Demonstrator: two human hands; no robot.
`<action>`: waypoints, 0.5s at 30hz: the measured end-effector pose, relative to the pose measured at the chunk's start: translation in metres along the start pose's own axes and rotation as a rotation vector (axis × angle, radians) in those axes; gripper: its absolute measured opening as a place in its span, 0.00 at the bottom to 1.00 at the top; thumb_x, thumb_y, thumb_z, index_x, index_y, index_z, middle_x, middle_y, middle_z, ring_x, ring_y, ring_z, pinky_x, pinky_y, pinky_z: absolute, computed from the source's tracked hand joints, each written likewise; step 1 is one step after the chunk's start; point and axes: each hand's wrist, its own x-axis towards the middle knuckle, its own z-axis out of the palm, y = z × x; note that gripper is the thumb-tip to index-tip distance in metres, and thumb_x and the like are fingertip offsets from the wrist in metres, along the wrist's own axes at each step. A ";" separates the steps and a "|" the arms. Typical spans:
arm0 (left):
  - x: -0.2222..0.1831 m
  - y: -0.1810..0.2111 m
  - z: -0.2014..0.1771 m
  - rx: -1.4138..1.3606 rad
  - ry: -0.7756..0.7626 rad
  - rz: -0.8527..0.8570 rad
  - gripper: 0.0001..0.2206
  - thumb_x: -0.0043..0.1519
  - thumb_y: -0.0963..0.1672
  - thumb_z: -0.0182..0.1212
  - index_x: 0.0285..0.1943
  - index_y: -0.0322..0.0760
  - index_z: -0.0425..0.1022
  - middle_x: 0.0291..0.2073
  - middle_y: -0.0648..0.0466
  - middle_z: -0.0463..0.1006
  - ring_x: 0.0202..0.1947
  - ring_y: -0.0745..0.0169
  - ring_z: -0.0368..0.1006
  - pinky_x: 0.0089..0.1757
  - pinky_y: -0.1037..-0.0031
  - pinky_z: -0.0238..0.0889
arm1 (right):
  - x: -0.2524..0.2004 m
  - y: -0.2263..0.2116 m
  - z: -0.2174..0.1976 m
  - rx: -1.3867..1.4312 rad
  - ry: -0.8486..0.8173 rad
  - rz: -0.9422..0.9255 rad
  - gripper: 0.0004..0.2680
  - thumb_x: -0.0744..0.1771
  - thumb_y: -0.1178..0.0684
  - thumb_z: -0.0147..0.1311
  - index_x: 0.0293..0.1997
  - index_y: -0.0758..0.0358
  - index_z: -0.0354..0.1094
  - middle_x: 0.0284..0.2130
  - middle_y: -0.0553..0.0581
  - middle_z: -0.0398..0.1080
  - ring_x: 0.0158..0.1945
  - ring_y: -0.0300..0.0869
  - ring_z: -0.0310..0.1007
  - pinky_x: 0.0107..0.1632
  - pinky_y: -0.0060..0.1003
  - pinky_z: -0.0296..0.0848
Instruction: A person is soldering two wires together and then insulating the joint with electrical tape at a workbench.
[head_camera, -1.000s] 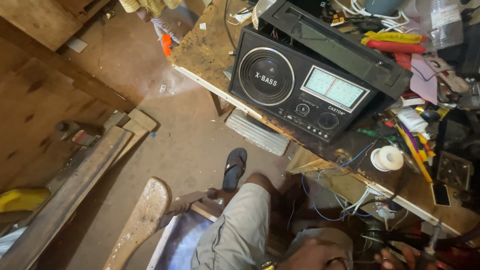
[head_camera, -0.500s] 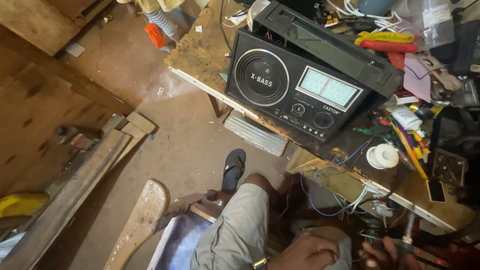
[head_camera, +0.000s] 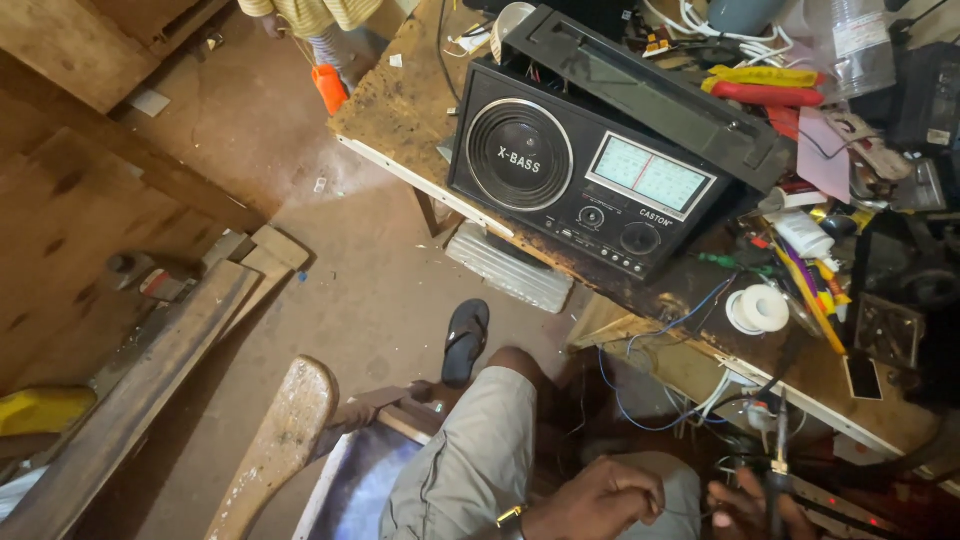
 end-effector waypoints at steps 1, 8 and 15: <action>0.000 0.001 0.000 0.000 0.000 0.000 0.06 0.67 0.41 0.50 0.38 0.38 0.72 0.33 0.61 0.74 0.39 0.75 0.68 0.47 0.75 0.62 | 0.004 0.003 0.008 0.000 0.000 0.000 0.20 0.82 0.40 0.43 0.83 0.51 0.37 0.76 0.72 0.43 0.76 0.66 0.65 0.74 0.62 0.61; -0.002 0.003 -0.004 0.125 0.030 0.055 0.07 0.71 0.39 0.53 0.39 0.39 0.73 0.35 0.61 0.77 0.40 0.72 0.72 0.50 0.74 0.65 | 0.080 0.055 0.121 -0.497 0.758 -0.345 0.20 0.77 0.50 0.37 0.80 0.70 0.45 0.64 0.88 0.62 0.65 0.70 0.70 0.64 0.63 0.64; -0.008 0.031 -0.018 0.384 0.029 0.099 0.04 0.73 0.43 0.57 0.50 0.40 0.75 0.44 0.57 0.82 0.45 0.61 0.79 0.51 0.67 0.69 | 0.084 0.108 0.146 -1.214 0.953 -0.694 0.33 0.64 0.62 0.49 0.82 0.58 0.44 0.74 0.82 0.57 0.55 0.63 0.74 0.55 0.51 0.76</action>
